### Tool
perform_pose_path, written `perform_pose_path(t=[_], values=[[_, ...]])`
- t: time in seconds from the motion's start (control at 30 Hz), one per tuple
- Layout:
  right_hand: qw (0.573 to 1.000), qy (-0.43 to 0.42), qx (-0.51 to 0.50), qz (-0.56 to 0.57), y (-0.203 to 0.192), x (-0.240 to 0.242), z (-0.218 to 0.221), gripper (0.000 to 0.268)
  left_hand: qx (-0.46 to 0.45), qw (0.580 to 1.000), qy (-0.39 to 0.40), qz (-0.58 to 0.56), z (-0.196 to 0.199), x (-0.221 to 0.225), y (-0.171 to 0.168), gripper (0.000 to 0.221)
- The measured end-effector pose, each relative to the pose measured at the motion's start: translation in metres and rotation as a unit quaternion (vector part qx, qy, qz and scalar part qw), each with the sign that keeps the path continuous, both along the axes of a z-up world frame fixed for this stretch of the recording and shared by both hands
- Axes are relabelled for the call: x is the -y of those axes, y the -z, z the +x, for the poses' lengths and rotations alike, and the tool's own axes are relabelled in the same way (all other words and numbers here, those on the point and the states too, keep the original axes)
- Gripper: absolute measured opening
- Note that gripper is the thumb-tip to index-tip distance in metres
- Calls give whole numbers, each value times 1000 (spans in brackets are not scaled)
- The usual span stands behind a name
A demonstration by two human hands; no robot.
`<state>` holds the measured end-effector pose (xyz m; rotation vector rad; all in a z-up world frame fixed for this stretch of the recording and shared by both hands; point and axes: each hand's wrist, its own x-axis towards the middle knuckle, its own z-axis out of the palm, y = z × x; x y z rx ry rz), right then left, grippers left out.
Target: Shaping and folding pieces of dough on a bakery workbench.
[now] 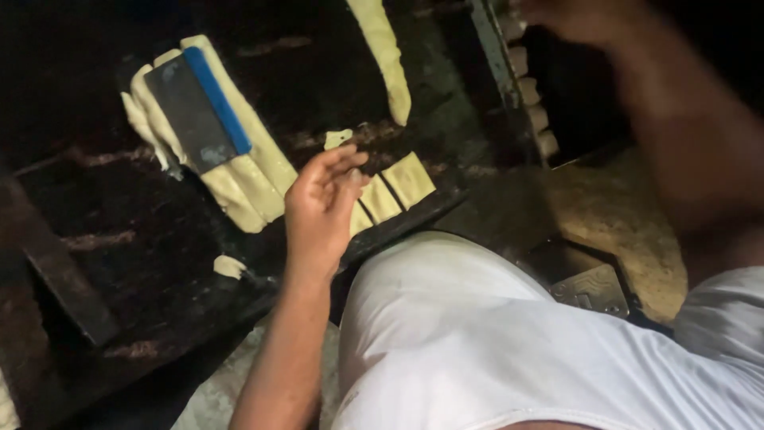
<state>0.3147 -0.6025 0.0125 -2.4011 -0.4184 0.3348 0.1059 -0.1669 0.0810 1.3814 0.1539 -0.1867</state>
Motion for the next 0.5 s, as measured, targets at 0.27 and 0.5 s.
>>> perform_pose_path(t=[0.27, 0.5], values=[[975, -71, 90, -188, -49, -38, -15, 27, -39, 992, -80, 84, -21, -14, 4, 27], [995, -76, 45, -46, -61, -39, -17, 27, -16, 982, -121, 143, -30, -28, 2, 28]])
